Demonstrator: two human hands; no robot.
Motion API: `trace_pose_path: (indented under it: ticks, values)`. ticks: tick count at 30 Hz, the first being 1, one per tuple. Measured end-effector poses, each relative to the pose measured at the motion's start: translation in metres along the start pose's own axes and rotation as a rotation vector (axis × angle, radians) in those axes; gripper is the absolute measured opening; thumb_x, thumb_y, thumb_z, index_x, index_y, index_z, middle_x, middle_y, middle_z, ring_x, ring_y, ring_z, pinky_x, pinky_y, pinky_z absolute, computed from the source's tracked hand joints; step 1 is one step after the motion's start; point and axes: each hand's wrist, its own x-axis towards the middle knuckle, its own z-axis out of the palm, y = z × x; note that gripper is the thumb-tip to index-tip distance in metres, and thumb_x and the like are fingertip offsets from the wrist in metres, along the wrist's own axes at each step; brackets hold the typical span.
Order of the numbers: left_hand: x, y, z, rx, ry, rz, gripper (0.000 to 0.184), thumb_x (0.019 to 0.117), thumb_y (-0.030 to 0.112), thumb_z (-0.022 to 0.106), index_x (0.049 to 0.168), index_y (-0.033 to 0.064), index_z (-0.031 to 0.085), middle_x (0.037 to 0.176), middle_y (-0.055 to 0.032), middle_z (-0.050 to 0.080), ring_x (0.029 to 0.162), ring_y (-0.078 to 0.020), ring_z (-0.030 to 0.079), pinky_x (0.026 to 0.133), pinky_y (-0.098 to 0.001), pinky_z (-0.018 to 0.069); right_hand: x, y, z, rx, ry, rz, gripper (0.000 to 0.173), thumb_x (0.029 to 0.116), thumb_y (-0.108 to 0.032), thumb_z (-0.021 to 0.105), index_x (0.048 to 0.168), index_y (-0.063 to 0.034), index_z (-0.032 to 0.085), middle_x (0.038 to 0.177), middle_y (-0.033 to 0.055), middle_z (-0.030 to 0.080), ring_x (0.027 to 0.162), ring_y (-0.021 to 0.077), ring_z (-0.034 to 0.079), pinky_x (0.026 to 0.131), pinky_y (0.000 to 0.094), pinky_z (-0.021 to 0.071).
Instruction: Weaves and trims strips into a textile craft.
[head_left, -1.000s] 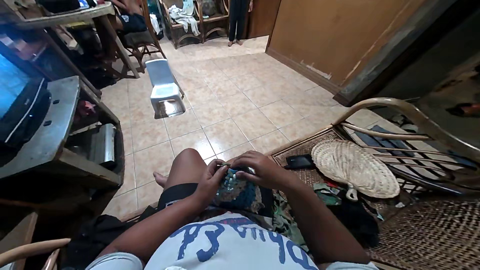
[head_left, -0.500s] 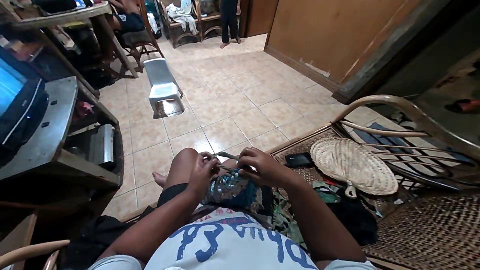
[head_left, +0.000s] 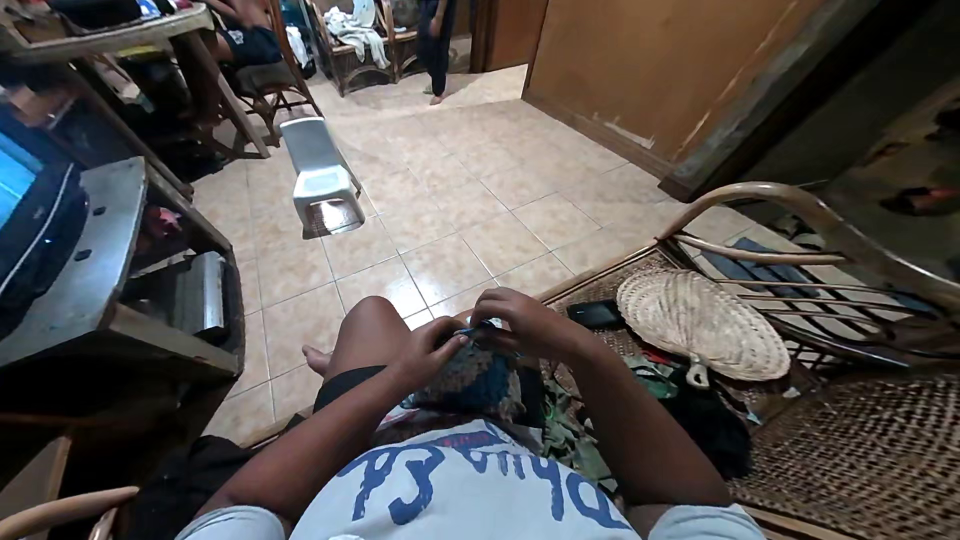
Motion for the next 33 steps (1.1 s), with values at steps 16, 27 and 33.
trace_pose_path:
  ticks: [16,27,33]
  values:
    - [-0.004,0.004,0.011,-0.494,0.168,-0.18,0.019,0.1069,0.014,0.048,0.108,0.002,0.063,0.095,0.0004,0.067,0.087,-0.0053,0.065,0.084,-0.0255,0.0556,-0.036,-0.015,0.048,-0.035,0.292,0.224,0.023,0.099,-0.022,0.06,0.102,-0.0026,0.072,0.101,0.0133,0.072,0.103,0.0292,0.069,0.094,0.0511,0.0532]
    - [-0.01,0.005,0.019,-0.49,0.137,0.019,0.017,0.1007,0.004,0.056,0.111,0.0013,0.069,0.102,0.0053,0.073,0.093,-0.0002,0.067,0.088,-0.0217,0.056,-0.001,-0.017,-0.002,0.644,0.207,0.321,0.007,0.0961,-0.005,0.064,0.102,-0.0028,0.067,0.086,-0.0007,0.067,0.075,0.0029,0.064,0.071,0.0203,0.0558]
    - [-0.009,0.001,0.016,-0.438,0.053,0.027,0.024,0.1032,0.007,0.052,0.116,-0.0005,0.071,0.115,0.0011,0.072,0.104,-0.0017,0.066,0.095,-0.0244,0.0537,0.018,-0.009,0.001,0.316,0.109,0.208,0.008,0.0947,-0.001,0.067,0.102,-0.0005,0.069,0.088,0.0041,0.069,0.077,0.0058,0.064,0.074,0.0235,0.0558]
